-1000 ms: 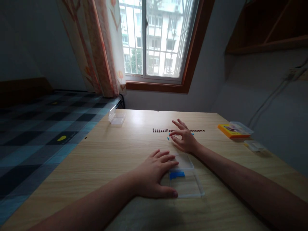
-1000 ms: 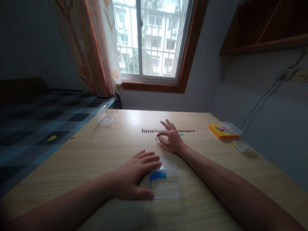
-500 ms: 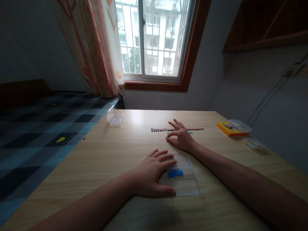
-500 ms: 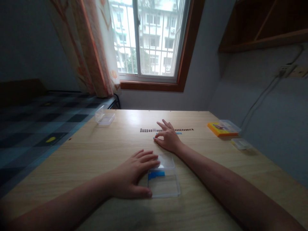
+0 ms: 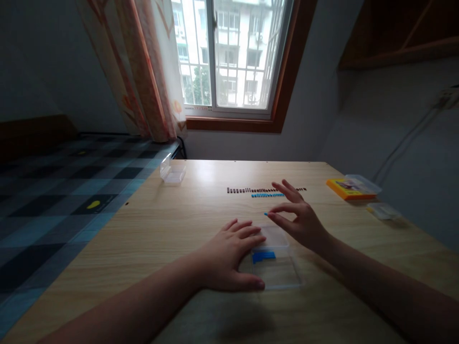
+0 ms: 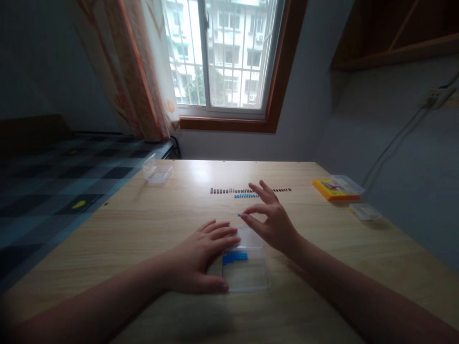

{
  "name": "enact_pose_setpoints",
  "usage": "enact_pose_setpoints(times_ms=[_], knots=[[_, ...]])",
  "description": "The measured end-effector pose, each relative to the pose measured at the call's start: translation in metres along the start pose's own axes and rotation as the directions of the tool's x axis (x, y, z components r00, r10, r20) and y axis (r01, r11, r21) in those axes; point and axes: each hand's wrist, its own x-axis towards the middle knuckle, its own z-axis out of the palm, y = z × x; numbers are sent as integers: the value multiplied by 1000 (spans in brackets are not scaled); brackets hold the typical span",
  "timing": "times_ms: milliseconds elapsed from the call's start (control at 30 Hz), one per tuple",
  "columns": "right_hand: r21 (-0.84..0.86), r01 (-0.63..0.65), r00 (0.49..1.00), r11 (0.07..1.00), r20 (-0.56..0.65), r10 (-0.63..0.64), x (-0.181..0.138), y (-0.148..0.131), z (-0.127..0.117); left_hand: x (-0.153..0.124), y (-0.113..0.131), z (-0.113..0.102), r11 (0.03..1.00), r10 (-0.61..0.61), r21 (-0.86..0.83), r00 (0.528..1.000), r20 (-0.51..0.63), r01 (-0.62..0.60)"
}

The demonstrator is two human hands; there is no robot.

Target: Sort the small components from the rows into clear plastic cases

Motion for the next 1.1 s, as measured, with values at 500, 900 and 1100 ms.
enact_pose_setpoints(times_ms=[500,900,1100], knots=[[-42,158,879,987,461,-121,-35,-45,-6,2,-1,2,999,33,16,999,-28,-33],[-14,275,832,961,504,-231,-35,-44,-18,3,-2,3,999,53,10,998,-43,-52],[-40,303,832,952,499,-243,-37,-43,-15,3,-1,3,999,47,12,998,-43,-46]])
